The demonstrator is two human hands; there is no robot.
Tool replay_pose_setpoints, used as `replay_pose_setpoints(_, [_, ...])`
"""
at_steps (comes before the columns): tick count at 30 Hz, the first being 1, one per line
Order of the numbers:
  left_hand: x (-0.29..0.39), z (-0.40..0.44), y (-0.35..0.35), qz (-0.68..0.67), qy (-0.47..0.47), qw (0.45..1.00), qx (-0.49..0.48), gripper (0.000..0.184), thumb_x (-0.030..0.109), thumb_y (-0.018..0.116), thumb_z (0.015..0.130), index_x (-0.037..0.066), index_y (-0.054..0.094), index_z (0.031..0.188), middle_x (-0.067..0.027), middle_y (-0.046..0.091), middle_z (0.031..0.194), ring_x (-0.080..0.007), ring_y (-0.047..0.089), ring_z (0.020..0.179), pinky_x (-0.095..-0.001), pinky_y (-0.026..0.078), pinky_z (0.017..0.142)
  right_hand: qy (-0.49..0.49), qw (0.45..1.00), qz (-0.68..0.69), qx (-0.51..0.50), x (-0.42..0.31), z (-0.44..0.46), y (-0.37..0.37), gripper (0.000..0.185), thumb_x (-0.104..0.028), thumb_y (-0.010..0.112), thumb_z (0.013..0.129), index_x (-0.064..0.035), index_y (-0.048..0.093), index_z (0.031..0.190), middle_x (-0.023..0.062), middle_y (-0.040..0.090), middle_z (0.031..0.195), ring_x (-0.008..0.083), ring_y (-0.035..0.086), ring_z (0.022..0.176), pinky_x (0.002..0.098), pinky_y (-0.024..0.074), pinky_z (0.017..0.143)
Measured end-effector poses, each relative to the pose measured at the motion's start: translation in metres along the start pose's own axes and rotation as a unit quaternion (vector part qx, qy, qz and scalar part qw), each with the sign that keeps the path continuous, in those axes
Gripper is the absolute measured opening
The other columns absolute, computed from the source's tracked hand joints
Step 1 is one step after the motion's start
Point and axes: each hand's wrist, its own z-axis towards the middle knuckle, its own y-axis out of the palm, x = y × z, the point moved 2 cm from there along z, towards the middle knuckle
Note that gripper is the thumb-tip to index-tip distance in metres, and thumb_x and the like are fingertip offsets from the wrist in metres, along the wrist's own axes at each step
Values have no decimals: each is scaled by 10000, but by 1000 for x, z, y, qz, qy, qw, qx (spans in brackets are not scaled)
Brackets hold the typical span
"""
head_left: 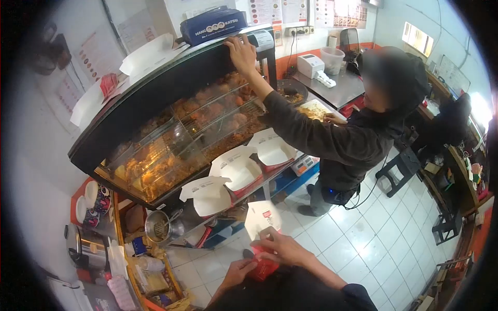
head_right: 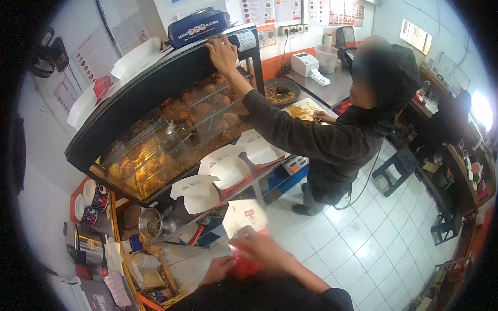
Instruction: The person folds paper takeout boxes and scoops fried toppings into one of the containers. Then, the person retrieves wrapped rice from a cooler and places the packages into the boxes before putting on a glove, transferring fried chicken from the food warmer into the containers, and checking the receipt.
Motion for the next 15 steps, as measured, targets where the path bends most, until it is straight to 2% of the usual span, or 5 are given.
replay_pose_setpoints(1, [6,-1,1,1,3,1000,-2,260,187,592,921,-33,644,1049,-68,661,961,-115,593,876,-259,474,786,1,1000,17,10,2,-1,2,356,-334,652,858,-184,583,1173,92,474,1144,247,623,809,369,509,715])
replay_pose_setpoints(5, [35,-1,2,30,-18,999,8,270,222,596,923,-23,663,1016,-45,668,918,-80,573,830,-244,471,740,-50,997,-9,57,5,-6,14,339,-310,664,845,-188,580,1150,89,472,1154,250,632,784,362,518,704])
replay_pose_setpoints(7, [30,-1,0,53,-30,998,11,275,222,591,926,-26,658,1026,-46,666,919,-78,570,826,-244,472,730,2,998,-49,44,-2,-6,16,354,-276,682,821,-201,572,1149,86,474,1171,270,628,850,362,528,702])
replay_pose_setpoints(10, [12,9,-3,17,-9,1000,0,268,220,583,931,-15,655,1038,-51,667,901,-84,575,821,-249,475,723,0,995,-53,85,-2,-11,19,358,-251,686,807,-204,566,1142,73,488,1177,277,618,903,370,534,709])
replay_pose_setpoints(15, [10,5,-4,77,55,995,-20,234,201,599,911,9,648,1037,-76,667,866,-102,586,804,-262,480,725,-22,999,-35,19,3,-13,21,319,-257,675,812,-184,586,1110,46,540,1117,266,606,926,367,528,710])
